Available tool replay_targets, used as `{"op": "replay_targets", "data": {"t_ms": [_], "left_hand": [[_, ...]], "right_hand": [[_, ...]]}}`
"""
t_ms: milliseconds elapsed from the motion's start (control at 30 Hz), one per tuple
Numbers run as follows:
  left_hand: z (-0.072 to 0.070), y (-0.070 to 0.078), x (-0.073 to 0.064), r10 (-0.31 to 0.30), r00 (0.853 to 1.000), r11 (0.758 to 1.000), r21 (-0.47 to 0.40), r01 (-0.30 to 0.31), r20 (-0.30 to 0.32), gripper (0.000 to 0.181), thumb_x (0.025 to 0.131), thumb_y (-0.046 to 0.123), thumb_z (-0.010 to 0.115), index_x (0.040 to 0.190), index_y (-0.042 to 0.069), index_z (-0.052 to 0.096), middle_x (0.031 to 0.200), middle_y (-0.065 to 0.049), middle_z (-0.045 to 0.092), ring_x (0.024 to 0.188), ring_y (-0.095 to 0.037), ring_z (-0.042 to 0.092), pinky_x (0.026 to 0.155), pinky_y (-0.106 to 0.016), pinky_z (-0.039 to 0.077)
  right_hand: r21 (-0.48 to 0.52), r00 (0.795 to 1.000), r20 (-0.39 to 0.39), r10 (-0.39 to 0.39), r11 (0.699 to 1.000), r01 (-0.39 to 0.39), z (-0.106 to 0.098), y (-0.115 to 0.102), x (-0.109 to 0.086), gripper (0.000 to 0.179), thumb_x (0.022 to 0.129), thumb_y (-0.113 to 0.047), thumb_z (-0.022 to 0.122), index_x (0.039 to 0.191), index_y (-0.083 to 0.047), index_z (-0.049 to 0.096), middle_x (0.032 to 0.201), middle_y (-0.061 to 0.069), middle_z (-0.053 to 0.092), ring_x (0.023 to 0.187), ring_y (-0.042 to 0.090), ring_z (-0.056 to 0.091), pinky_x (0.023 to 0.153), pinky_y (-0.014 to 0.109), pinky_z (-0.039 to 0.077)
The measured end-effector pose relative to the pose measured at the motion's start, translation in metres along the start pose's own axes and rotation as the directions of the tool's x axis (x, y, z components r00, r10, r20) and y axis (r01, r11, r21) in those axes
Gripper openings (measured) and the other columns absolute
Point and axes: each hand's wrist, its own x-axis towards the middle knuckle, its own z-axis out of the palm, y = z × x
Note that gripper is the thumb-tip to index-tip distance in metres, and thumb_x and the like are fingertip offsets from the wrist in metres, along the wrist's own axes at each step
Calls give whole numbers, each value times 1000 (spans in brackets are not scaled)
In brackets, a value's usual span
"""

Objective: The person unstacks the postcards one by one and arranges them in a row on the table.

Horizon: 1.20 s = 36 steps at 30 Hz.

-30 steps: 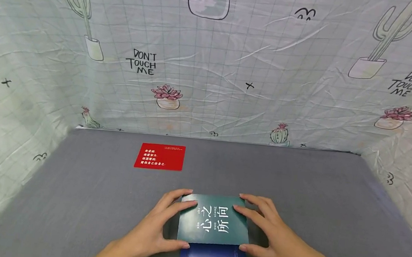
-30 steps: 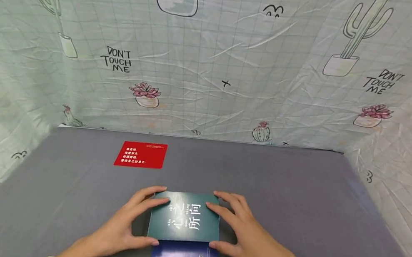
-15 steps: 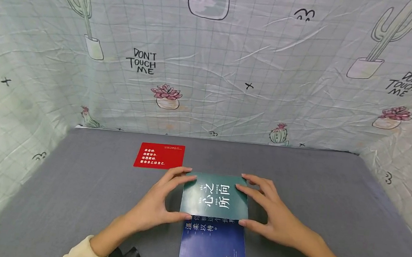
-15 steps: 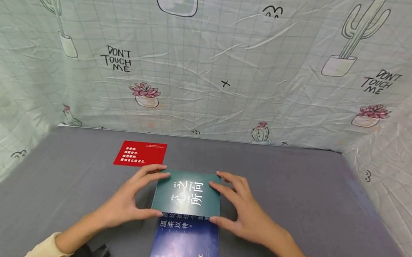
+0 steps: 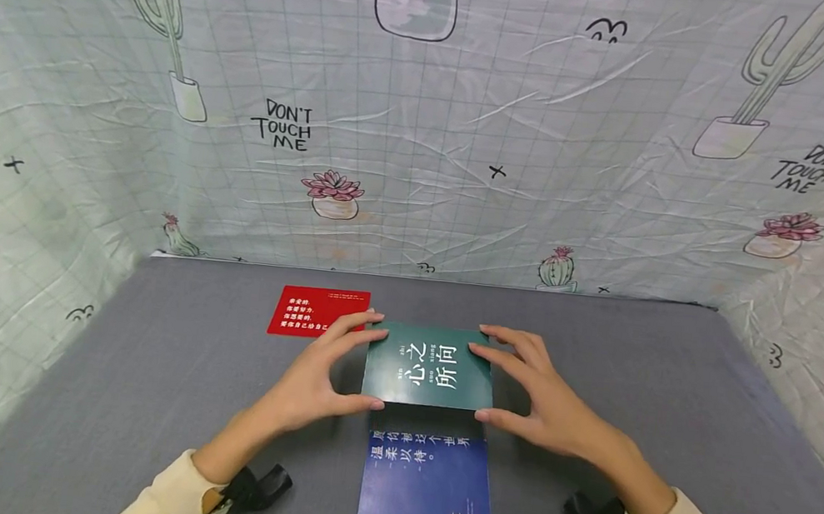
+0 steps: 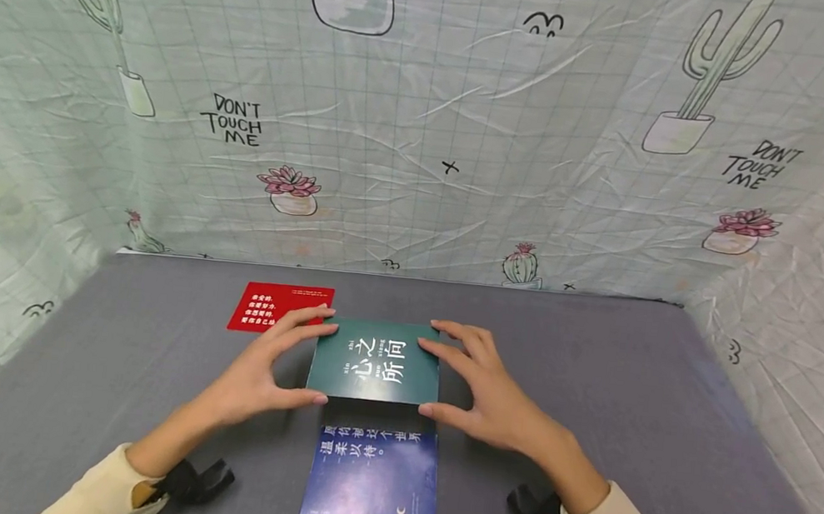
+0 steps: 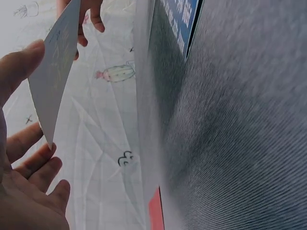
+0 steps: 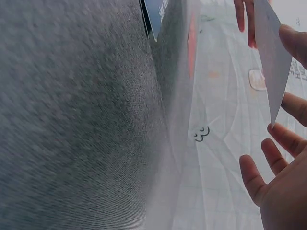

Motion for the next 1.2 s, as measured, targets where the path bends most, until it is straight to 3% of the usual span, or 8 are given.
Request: {"op": "replay_targets", "data": {"t_ms": [233,667,1000,1200], "left_hand": [[-5,-10,13,-37,999,999,-33,38,20,75,70,26,85,137,14,52,147,1,36,136,-18,28,97,-54,42],[-9,-33,35,-91,994,990,114,84,56,78,70,28,84,138,11,50,148,-5,35,134,-24,31,97,-51,43],[-5,-52,49,-199,976,963,202,179,84,79,70,30,83,139,10,49,147,-6,37,134,-24,32,101,-47,40],[-2,-63,57,-226,967,949,249,191,118,81,71,32,82,140,8,47,147,-8,37,134,-26,31,104,-49,37]], "right_hand": [[-6,1000,7,12,1000,-12,-1,11,12,71,81,-31,77,143,-15,45,151,8,28,132,26,21,95,54,33],[-54,999,25,48,997,-46,5,36,35,68,83,-35,74,141,-13,48,150,10,31,131,32,23,96,61,27],[-78,989,86,122,990,-115,15,57,50,68,83,-38,73,142,-13,47,150,10,32,131,34,24,98,66,22],[-92,975,136,176,982,-165,20,67,55,70,84,-40,72,143,-14,46,151,10,31,132,34,23,100,66,20]]}}
